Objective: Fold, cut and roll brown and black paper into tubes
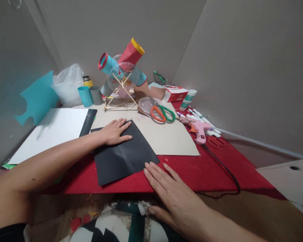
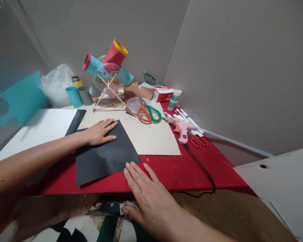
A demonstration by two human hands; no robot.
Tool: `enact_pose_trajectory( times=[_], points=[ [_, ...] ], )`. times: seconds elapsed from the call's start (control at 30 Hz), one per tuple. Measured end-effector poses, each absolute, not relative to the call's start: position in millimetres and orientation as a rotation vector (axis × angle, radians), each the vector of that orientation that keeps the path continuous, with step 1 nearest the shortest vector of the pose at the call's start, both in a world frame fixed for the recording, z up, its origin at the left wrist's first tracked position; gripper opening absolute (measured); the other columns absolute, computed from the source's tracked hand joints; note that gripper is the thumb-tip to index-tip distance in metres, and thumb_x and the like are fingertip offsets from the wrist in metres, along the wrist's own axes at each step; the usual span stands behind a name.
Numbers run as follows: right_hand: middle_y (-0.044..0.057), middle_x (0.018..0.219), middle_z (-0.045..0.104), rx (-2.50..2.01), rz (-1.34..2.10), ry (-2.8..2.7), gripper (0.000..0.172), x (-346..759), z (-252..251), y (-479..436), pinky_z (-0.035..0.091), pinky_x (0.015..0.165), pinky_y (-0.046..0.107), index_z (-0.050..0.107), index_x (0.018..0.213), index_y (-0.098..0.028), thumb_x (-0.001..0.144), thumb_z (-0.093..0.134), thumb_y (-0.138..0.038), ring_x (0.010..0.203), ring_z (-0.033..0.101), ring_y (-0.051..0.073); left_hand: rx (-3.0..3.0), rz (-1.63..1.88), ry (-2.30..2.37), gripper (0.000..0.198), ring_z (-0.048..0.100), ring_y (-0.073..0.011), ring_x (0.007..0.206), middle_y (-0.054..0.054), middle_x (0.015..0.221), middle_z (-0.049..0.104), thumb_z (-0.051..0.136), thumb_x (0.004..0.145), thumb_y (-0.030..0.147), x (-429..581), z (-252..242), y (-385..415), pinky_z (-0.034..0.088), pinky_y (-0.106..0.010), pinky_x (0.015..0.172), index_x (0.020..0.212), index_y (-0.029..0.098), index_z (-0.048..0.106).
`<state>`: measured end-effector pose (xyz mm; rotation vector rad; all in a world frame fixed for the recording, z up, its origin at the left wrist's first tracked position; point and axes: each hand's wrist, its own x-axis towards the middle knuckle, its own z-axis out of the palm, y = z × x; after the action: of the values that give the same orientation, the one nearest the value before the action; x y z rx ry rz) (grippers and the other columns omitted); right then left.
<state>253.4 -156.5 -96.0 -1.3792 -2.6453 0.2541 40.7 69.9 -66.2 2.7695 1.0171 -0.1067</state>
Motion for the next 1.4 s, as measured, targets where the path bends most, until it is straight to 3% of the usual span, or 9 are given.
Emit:
enact_pose_trajectory(
  times=[0.1,0.2,0.33,0.47,0.57,0.67,0.97,1.13,1.4],
  points=[
    [0.013,0.150,0.041,-1.367,0.352,-2.627,0.060,261.8,-78.1,-158.1,0.033,0.112,0.054,0.047,0.143,-0.015,0.090,0.054,-0.042,0.138,0.039,0.032,2.752,-0.113,1.079,0.081,0.009,-0.0364,0.147,-0.020,0.160,0.010,0.037,0.091,0.063,29.8,-61.2,58.2,0.009,-0.049,0.117,0.152,0.011,0.023],
    [0.011,0.131,0.063,-1.365,0.502,-2.478,0.045,272.4,-55.5,-147.7,0.038,0.108,0.052,0.060,0.131,-0.021,0.095,0.045,-0.044,0.120,0.058,0.030,2.784,-0.094,1.067,0.082,0.007,-0.0367,0.147,-0.018,0.160,0.009,0.039,0.089,0.065,15.0,-56.5,31.5,0.010,-0.050,0.117,0.152,0.013,0.027],
    [0.012,0.108,0.074,-1.440,0.547,-2.220,0.042,283.0,-39.2,-120.4,0.050,0.090,0.046,0.069,0.117,-0.019,0.094,0.043,-0.044,0.099,0.067,0.030,2.792,-0.169,0.940,0.081,0.013,-0.0336,0.147,-0.016,0.160,0.015,0.036,0.089,0.067,2.8,-51.6,-19.3,0.013,-0.050,0.117,0.152,0.018,0.025],
    [0.013,0.111,0.073,-1.556,0.594,-2.047,0.039,281.0,-40.0,-81.1,0.051,0.089,0.046,0.072,0.110,-0.018,0.090,0.049,-0.043,0.102,0.067,0.033,2.818,-0.221,0.813,0.074,0.014,-0.0336,0.147,-0.014,0.160,0.018,0.040,0.091,0.060,5.0,-50.4,-55.2,0.014,-0.051,0.117,0.152,0.020,0.027],
    [0.013,0.117,0.071,-1.545,0.588,-2.050,0.038,273.3,-43.5,-46.0,0.050,0.092,0.044,0.070,0.114,-0.017,0.091,0.050,-0.040,0.107,0.066,0.032,2.866,-0.208,0.715,0.057,0.019,-0.0297,0.146,-0.012,0.158,0.025,0.036,0.097,0.040,6.7,-51.0,-62.3,0.015,-0.049,0.117,0.150,0.020,0.031],
    [0.016,0.123,0.067,-1.555,0.436,-2.105,0.039,265.3,-49.3,-13.5,0.047,0.098,0.044,0.066,0.120,-0.012,0.089,0.052,-0.032,0.114,0.062,0.032,2.912,-0.243,0.634,0.057,0.022,-0.0272,0.146,-0.010,0.157,0.029,0.039,0.094,0.026,2.3,-49.1,-60.3,0.015,-0.048,0.117,0.149,0.018,0.030],
    [0.024,0.140,0.051,-1.623,0.056,-2.309,0.052,254.1,-87.5,5.2,0.039,0.107,0.048,0.053,0.134,-0.003,0.094,0.046,-0.036,0.130,0.047,0.035,2.906,-0.157,0.708,0.052,0.034,-0.0272,0.141,-0.012,0.150,0.042,0.041,0.092,0.014,-26.0,-40.8,-51.7,0.023,-0.051,0.115,0.144,0.020,0.041],
    [0.024,0.144,0.047,-1.630,0.014,-2.354,0.056,250.6,-94.0,2.6,0.035,0.108,0.053,0.051,0.136,-0.002,0.096,0.042,-0.040,0.134,0.042,0.037,2.840,-0.011,0.823,0.044,0.039,-0.0258,0.138,-0.013,0.148,0.046,0.040,0.097,0.026,-21.1,-33.1,-51.4,0.027,-0.050,0.115,0.141,0.020,0.045],
    [0.015,0.134,0.060,-1.502,0.308,-1.975,0.044,275.4,-85.6,22.3,0.043,0.105,0.046,0.056,0.133,-0.014,0.095,0.040,-0.028,0.124,0.056,0.027,2.816,-0.086,0.823,0.073,0.028,-0.0403,0.141,-0.023,0.157,0.020,0.060,0.086,0.045,22.6,-37.2,-59.0,0.035,-0.056,0.109,0.149,0.020,0.033]
  ],
)
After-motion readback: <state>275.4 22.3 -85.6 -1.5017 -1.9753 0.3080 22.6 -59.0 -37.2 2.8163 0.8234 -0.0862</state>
